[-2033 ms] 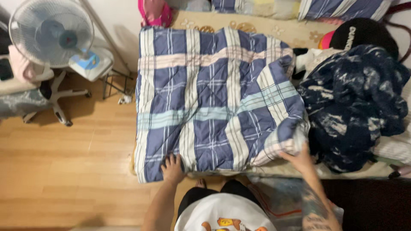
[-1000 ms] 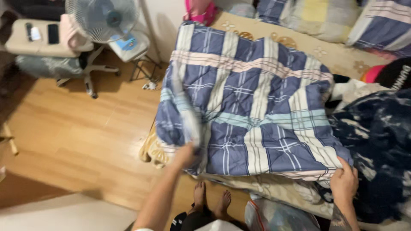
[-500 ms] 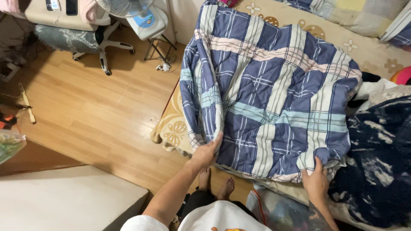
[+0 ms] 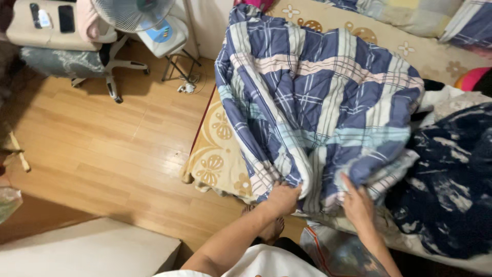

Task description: The person folds a plaid duvet on a bed. They repeatedly smooth, fold, and adjust the duvet into a compact rectangular shape, then place it at the head of the bed.

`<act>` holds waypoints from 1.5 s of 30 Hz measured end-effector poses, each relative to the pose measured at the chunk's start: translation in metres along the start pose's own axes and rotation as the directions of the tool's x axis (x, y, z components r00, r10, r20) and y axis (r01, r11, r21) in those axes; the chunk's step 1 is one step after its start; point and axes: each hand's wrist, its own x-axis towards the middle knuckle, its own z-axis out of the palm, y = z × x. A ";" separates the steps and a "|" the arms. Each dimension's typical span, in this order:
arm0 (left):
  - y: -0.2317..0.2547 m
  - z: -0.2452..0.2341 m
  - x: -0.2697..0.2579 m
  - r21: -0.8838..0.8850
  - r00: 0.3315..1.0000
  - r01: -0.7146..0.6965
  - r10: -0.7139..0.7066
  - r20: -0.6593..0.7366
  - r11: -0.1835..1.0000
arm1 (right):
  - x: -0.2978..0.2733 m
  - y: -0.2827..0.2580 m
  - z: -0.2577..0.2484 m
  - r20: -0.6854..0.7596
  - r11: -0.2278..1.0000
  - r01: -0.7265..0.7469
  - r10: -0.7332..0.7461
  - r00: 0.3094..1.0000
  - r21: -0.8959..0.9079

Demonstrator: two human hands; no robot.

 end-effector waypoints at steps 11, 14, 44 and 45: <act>-0.036 -0.023 -0.019 0.066 0.980 -0.071 0.057 0.190 0.995 | 0.021 -0.074 0.036 0.101 0.936 -0.248 0.230 0.968 0.249; -0.104 -0.020 -0.027 0.044 0.970 0.119 -0.125 0.209 0.992 | 0.015 -0.063 0.033 -0.099 0.908 -0.089 0.141 0.985 0.409; -0.113 -0.230 0.016 -0.820 0.593 -0.277 -0.582 -0.556 0.500 | 0.193 -0.012 -0.236 -0.017 0.485 0.217 -0.384 0.923 0.847; -0.111 -0.215 0.032 -0.787 0.592 -0.332 -0.534 -0.603 0.521 | 0.186 -0.022 -0.220 0.061 0.510 0.168 -0.401 0.914 0.844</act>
